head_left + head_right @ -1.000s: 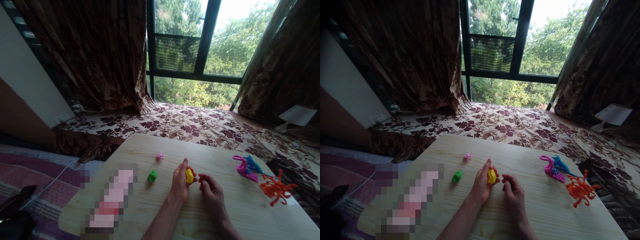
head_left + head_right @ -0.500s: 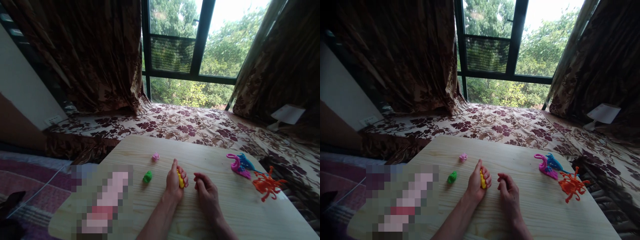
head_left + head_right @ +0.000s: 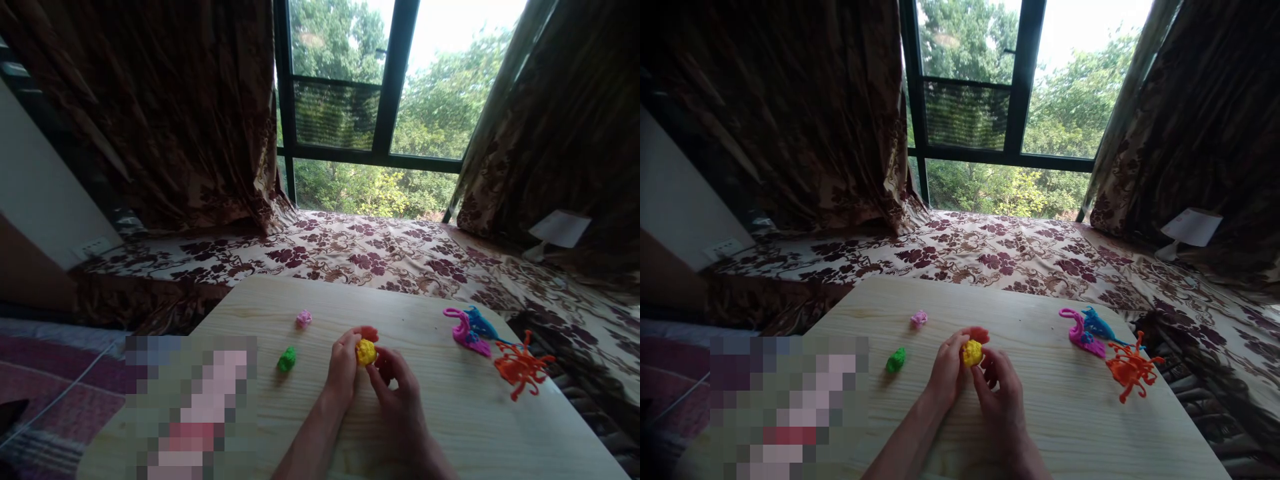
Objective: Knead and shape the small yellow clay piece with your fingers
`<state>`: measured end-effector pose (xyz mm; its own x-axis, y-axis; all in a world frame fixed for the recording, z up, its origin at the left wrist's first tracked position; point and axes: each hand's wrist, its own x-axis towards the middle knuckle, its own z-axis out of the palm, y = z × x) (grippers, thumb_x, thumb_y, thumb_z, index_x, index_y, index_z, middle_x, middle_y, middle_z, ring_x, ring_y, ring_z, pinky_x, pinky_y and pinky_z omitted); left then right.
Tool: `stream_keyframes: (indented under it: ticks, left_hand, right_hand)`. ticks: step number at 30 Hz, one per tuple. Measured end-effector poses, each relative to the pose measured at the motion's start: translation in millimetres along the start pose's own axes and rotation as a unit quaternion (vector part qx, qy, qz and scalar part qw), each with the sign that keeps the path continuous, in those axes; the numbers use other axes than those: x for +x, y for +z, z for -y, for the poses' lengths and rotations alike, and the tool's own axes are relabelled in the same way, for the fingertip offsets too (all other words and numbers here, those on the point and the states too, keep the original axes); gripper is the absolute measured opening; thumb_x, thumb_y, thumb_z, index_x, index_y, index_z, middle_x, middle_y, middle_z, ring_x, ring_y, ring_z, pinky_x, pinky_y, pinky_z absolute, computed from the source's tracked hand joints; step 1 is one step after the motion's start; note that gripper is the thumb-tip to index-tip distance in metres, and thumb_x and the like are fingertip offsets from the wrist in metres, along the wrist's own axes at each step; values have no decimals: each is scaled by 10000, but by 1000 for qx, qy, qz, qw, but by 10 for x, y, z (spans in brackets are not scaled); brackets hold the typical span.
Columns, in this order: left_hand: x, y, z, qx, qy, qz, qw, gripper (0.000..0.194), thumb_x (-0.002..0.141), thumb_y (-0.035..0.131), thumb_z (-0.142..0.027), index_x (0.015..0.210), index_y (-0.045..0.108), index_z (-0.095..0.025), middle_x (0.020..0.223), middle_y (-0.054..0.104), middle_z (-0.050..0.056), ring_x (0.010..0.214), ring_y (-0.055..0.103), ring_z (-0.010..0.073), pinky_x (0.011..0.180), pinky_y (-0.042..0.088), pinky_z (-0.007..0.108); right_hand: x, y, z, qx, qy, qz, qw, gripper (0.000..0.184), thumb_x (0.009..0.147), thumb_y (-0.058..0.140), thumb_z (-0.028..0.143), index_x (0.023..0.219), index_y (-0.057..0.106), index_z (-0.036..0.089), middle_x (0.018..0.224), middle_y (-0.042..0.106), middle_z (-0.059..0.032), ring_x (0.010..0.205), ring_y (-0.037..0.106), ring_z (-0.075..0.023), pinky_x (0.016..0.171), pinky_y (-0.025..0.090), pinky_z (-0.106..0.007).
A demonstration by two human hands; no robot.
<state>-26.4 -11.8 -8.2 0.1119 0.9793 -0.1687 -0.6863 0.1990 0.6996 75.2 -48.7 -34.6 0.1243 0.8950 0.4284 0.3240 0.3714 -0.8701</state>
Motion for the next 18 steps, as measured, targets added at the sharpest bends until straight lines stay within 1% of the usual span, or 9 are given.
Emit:
stream_keyframes:
  ticks: [1, 3, 5, 8, 10, 12, 15, 17, 18]
  left_hand:
    - [-14, 14, -5, 6, 4, 4, 1000, 201, 742, 535, -270, 840, 627, -120, 828, 677, 74, 702, 619, 157, 636, 467, 238]
    - [-38, 49, 9, 21, -3, 16, 1000, 290, 751, 516, -381, 792, 630, -117, 752, 674, 74, 616, 611, 163, 568, 464, 257]
    - [-51, 87, 54, 42, -18, 10, 999, 367, 733, 512, -484, 704, 611, -131, 596, 636, 41, 485, 570, 147, 460, 427, 248]
    - [-34, 118, 124, 61, -26, -28, 997, 398, 690, 537, -549, 584, 538, -165, 396, 493, -34, 337, 455, 109, 348, 334, 218]
    - [-3, 110, 132, 61, -15, -60, 996, 413, 685, 538, -558, 537, 499, -174, 364, 443, -52, 315, 410, 90, 330, 302, 204]
    - [27, 84, 101, 58, 3, -91, 994, 437, 703, 520, -556, 498, 466, -173, 365, 435, -51, 325, 392, 71, 337, 284, 187]
    - [39, 48, 28, 51, 28, -112, 992, 462, 723, 514, -531, 453, 399, -175, 359, 388, -62, 317, 332, 44, 328, 221, 170]
    - [24, 44, 5, 52, 36, -111, 992, 472, 716, 535, -515, 435, 353, -182, 351, 335, -77, 295, 274, 32, 314, 171, 174]
    - [16, 51, 8, 55, 39, -111, 992, 480, 716, 533, -519, 427, 346, -184, 341, 311, -80, 285, 261, 32, 310, 160, 178]
  right_hand:
    - [-6, -2, 9, -7, -9, 4, 1000, 227, 790, 535, 243, 1013, 550, 206, 819, 562, -23, 609, 519, -121, 526, 459, -238]
    - [-22, -2, 25, -23, -33, 6, 999, 192, 792, 533, 223, 981, 561, 214, 854, 555, -29, 589, 503, -110, 530, 461, -242]
    - [-39, 1, 35, -43, -63, 5, 997, 175, 793, 530, 203, 963, 570, 221, 855, 555, -29, 576, 494, -106, 543, 464, -248]
    - [-57, -1, 50, -75, -91, 24, 993, 236, 807, 505, 173, 1027, 565, 234, 847, 559, -30, 607, 507, -117, 568, 464, -255]
    - [-62, -13, 61, -86, -99, 49, 990, 310, 815, 486, 159, 1109, 532, 244, 881, 562, -37, 631, 519, -122, 585, 464, -258]
    - [-65, -27, 62, -79, -97, 60, 990, 362, 821, 469, 153, 1170, 483, 249, 915, 562, -40, 629, 523, -118, 600, 467, -261]
    - [-66, -24, 20, -51, -60, 15, 997, 354, 838, 437, 164, 1184, 447, 239, 913, 567, -41, 656, 548, -126, 641, 480, -273]
    - [-63, 8, -27, -36, -37, -20, 998, 319, 843, 436, 184, 1157, 466, 234, 901, 577, -42, 691, 572, -140, 662, 490, -280]
    - [-56, 31, -47, -32, -34, -29, 999, 304, 839, 447, 194, 1138, 484, 238, 890, 583, -40, 696, 583, -147, 658, 496, -279]
